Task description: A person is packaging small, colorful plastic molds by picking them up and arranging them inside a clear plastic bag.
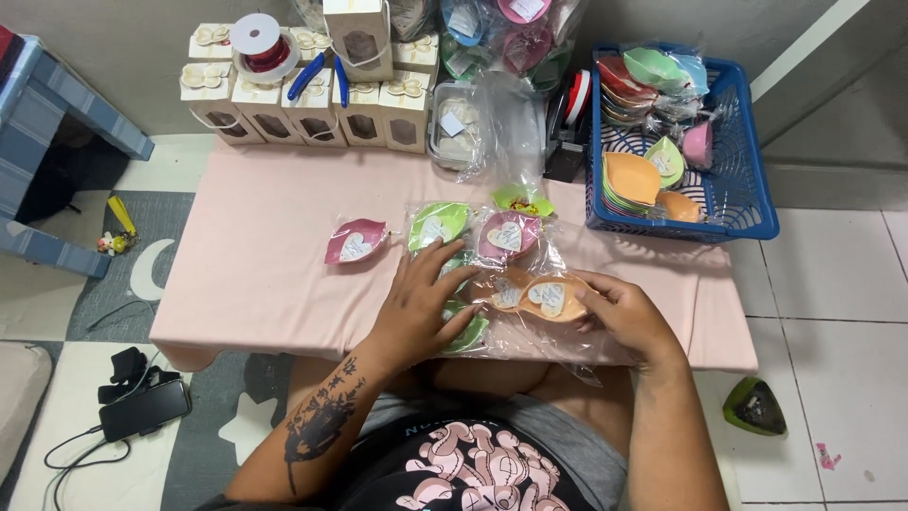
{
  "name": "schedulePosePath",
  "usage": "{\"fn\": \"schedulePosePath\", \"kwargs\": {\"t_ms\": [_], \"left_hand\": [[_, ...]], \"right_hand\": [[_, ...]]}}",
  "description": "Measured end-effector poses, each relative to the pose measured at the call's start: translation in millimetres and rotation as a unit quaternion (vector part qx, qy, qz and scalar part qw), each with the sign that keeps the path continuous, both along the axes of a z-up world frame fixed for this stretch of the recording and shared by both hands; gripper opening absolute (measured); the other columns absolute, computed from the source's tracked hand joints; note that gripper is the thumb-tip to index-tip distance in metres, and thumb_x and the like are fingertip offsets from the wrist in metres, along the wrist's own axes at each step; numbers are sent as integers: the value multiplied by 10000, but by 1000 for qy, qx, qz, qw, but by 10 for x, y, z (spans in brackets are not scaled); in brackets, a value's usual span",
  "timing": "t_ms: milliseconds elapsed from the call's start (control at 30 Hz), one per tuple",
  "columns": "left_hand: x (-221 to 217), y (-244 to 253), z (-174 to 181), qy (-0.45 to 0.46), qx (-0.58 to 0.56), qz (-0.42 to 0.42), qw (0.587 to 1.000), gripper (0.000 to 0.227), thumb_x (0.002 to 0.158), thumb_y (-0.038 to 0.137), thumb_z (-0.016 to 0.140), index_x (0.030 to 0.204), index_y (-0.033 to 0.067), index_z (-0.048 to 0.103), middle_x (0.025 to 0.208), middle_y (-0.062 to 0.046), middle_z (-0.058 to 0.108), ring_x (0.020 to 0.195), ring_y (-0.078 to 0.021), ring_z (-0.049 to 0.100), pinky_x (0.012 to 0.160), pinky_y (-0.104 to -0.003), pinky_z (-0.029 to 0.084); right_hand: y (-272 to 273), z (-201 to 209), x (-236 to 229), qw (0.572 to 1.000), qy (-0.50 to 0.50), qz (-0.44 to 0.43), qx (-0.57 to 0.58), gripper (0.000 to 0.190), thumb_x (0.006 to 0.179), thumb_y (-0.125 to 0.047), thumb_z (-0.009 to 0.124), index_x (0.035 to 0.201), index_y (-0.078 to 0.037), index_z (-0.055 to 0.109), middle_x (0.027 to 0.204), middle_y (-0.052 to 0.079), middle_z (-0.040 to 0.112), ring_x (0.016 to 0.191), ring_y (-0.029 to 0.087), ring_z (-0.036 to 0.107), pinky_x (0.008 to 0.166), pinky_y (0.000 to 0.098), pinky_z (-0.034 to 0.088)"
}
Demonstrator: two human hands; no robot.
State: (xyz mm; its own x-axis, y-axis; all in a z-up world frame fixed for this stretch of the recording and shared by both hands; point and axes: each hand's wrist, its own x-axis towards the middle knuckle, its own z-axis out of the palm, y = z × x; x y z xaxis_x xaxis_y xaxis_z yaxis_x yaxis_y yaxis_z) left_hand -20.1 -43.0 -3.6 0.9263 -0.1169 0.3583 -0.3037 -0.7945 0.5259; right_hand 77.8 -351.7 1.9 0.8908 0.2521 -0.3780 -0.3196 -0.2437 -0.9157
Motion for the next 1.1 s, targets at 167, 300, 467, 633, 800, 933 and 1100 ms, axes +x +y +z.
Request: {"fn": "schedulePosePath", "kwargs": {"t_ms": [167, 300, 467, 633, 800, 933, 1100], "left_hand": [[-23, -3, 29, -14, -1, -4, 1000, 480, 951, 431, 746, 1378, 253, 620, 1530, -119, 522, 1463, -440, 444, 1141, -708, 315], [-42, 9, 77, 13, -8, -7, 1000, 462, 961, 418, 734, 1377, 251, 625, 1544, -126, 502, 1480, -451, 416, 1147, -727, 298], [-56, 19, 117, 25, -19, -12, 999, 453, 959, 404, 736, 1373, 251, 633, 1559, -126, 501, 1489, -457, 404, 1147, -734, 291], [-44, 18, 78, 21, -15, -18, 1000, 446, 953, 371, 740, 1369, 252, 631, 1548, -126, 506, 1490, -463, 399, 1143, -737, 288], [-57, 22, 105, 16, -9, -19, 1000, 426, 960, 363, 735, 1353, 235, 633, 1538, -126, 510, 1494, -459, 394, 1144, -733, 285], [-53, 21, 72, 9, -10, -19, 1000, 429, 954, 363, 737, 1353, 239, 638, 1533, -125, 519, 1493, -458, 398, 1141, -726, 288], [-51, 18, 103, 18, -9, -24, 1000, 434, 948, 346, 735, 1357, 236, 638, 1544, -127, 512, 1497, -461, 391, 1139, -739, 284]], "right_hand": [[249, 95, -18, 997, -10, 72, 4, 568, 944, -58, 707, 1497, -8, 584, 1189, 236, 731, 795, 257, 740, 698, 408, 685], [211, 103, 55, 990, -32, 127, -53, 764, 912, -31, 718, 1614, -127, 433, 1466, 205, 537, 938, 275, 688, 881, 430, 670], [-101, -361, 179, 924, -287, 206, -143, 674, 652, -277, 1015, 1247, -95, 756, 1311, 125, 695, 1081, 362, 743, 942, 447, 624], [153, -212, 78, 880, -391, 213, -167, 458, 749, -315, 942, 1161, -158, 820, 1210, 95, 738, 1072, 308, 739, 968, 402, 597], [278, -255, 21, 858, -416, 236, -188, 382, 779, -314, 917, 1130, -190, 829, 1271, 134, 714, 1168, 381, 697, 1011, 459, 572], [393, -182, -39, 851, -413, 244, -215, 418, 793, -379, 885, 1172, -227, 799, 1363, 104, 671, 1229, 373, 674, 1036, 466, 569], [414, -118, -3, 833, -407, 283, -244, 351, 897, -405, 777, 1233, -306, 775, 1302, 113, 705, 1192, 389, 691, 1007, 478, 582]]}}
